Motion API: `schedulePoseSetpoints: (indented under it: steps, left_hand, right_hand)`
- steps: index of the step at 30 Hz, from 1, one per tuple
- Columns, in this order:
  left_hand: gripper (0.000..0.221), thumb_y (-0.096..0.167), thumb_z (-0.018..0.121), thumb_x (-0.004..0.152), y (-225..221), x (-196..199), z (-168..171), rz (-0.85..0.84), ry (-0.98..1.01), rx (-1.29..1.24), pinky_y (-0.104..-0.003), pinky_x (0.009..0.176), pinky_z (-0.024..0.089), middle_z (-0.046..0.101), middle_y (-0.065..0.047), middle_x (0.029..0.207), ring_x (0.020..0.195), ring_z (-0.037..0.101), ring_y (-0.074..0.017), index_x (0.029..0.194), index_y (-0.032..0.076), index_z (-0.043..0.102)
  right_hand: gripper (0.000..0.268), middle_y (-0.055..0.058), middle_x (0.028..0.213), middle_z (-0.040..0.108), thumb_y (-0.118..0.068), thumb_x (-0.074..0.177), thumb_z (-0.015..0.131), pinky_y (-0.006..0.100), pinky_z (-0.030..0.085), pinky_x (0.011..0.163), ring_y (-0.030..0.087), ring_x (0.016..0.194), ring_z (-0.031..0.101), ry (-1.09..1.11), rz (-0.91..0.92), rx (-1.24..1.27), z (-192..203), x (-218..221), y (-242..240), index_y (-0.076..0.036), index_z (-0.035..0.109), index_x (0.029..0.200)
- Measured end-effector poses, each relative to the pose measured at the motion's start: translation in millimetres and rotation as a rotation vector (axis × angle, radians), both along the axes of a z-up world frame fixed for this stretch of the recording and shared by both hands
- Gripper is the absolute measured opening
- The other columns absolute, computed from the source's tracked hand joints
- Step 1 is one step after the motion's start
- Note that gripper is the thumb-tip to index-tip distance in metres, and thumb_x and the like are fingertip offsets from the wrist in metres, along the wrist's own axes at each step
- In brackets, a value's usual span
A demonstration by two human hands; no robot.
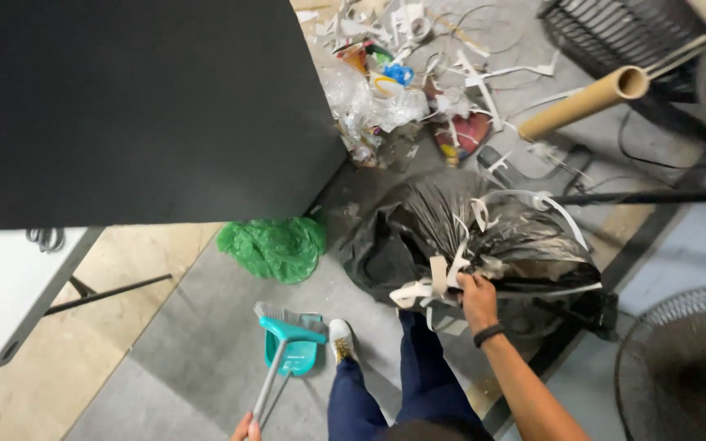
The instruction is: Sweeping paper and cardboard debris from the floor into a dustpan and disposing of it in trash bags.
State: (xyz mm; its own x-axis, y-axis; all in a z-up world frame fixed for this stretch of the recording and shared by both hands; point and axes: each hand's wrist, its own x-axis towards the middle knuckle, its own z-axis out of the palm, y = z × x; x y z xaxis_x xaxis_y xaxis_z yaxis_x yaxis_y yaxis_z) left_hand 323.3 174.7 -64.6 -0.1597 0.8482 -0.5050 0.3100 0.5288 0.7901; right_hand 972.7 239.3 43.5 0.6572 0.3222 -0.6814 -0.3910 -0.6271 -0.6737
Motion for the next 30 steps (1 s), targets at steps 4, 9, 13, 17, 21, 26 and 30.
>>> schedulePoseSetpoints:
  steps: [4, 9, 13, 17, 21, 26, 30]
  left_hand:
    - [0.021, 0.019, 0.070, 0.097, 72.1, 126.7, 128.5, 0.100, 0.316, 0.238, -0.026, 0.085, 0.053, 0.077, -0.011, 0.105, 0.098, 0.071, -0.0168, 0.109, 0.004, 0.078]
    - [0.028, 0.028, 0.068, 0.097, 110.3, 90.8, 124.6, -0.355, 0.435, 0.287, -0.036, 0.096, 0.054, 0.079, -0.010, 0.110, 0.107, 0.072, -0.0243, 0.113, 0.007, 0.077]
    - [0.015, 0.022, 0.069, 0.097, 112.3, 71.3, 130.9, -0.504, 0.353, 0.392, -0.036, 0.095, 0.055, 0.078, -0.008, 0.114, 0.106, 0.073, -0.0228, 0.101, 0.009, 0.073]
    - [0.016, 0.024, 0.068, 0.096, 110.5, 85.5, 136.0, -0.538, 0.292, 0.224, -0.039, 0.096, 0.053, 0.076, -0.008, 0.118, 0.112, 0.070, -0.0235, 0.098, 0.009, 0.073]
    - [0.014, 0.020, 0.068, 0.097, 86.1, 100.3, 155.4, -0.611, 0.214, 0.197, -0.039, 0.097, 0.053, 0.075, -0.011, 0.121, 0.116, 0.068, -0.0238, 0.098, 0.006, 0.070]
    - [0.013, 0.020, 0.067, 0.098, 30.6, 109.4, 182.5, -0.768, 0.203, 0.256, -0.038, 0.098, 0.053, 0.073, -0.013, 0.126, 0.119, 0.068, -0.0246, 0.097, 0.008, 0.070]
    - [0.009, 0.015, 0.069, 0.096, -15.5, 103.5, 185.6, -0.888, 0.229, 0.270, -0.036, 0.101, 0.051, 0.074, -0.011, 0.127, 0.120, 0.068, -0.0227, 0.092, 0.008, 0.070]
  right_hand:
    - [0.044, -0.004, 0.056, 0.031, -0.018, 0.090, 0.064, 0.034, 0.028, 0.050, 0.011, 0.050, 0.036, -0.108, -0.131, 0.023, 1.0, -38.2, -62.7, -0.020, 0.029, 0.064]
    - [0.035, 0.001, 0.054, 0.052, -0.034, 0.089, 0.067, 0.038, 0.037, 0.059, 0.018, 0.054, 0.044, -0.367, -0.252, -0.215, -24.1, -74.2, -178.0, -0.015, 0.055, 0.062]
    - [0.044, 0.005, 0.051, 0.056, -0.037, 0.091, 0.062, 0.039, 0.041, 0.063, 0.023, 0.055, 0.054, -0.292, -0.221, -0.342, -1.0, -120.4, -251.9, -0.010, 0.060, 0.055]
    - [0.042, 0.006, 0.053, 0.061, -0.035, 0.091, 0.062, 0.039, 0.042, 0.060, 0.021, 0.054, 0.054, -0.264, -0.338, -0.333, -9.5, -157.6, -319.3, -0.008, 0.061, 0.059]
    - [0.038, 0.006, 0.057, 0.064, -0.038, 0.091, 0.060, 0.040, 0.044, 0.062, 0.023, 0.057, 0.058, -0.234, -0.420, -0.397, -36.5, -183.9, -389.0, -0.011, 0.064, 0.065]
    - [0.039, 0.006, 0.058, 0.065, -0.037, 0.091, 0.058, 0.041, 0.043, 0.067, 0.024, 0.062, 0.058, -0.133, -0.445, -0.407, -45.0, -214.6, -453.7, -0.009, 0.061, 0.063]
    - [0.033, 0.014, 0.079, 0.072, -0.037, 0.099, 0.054, 0.045, 0.046, 0.065, 0.028, 0.063, 0.062, 0.149, -0.418, -0.428, -83.4, -234.7, -518.0, -0.005, 0.059, 0.092]
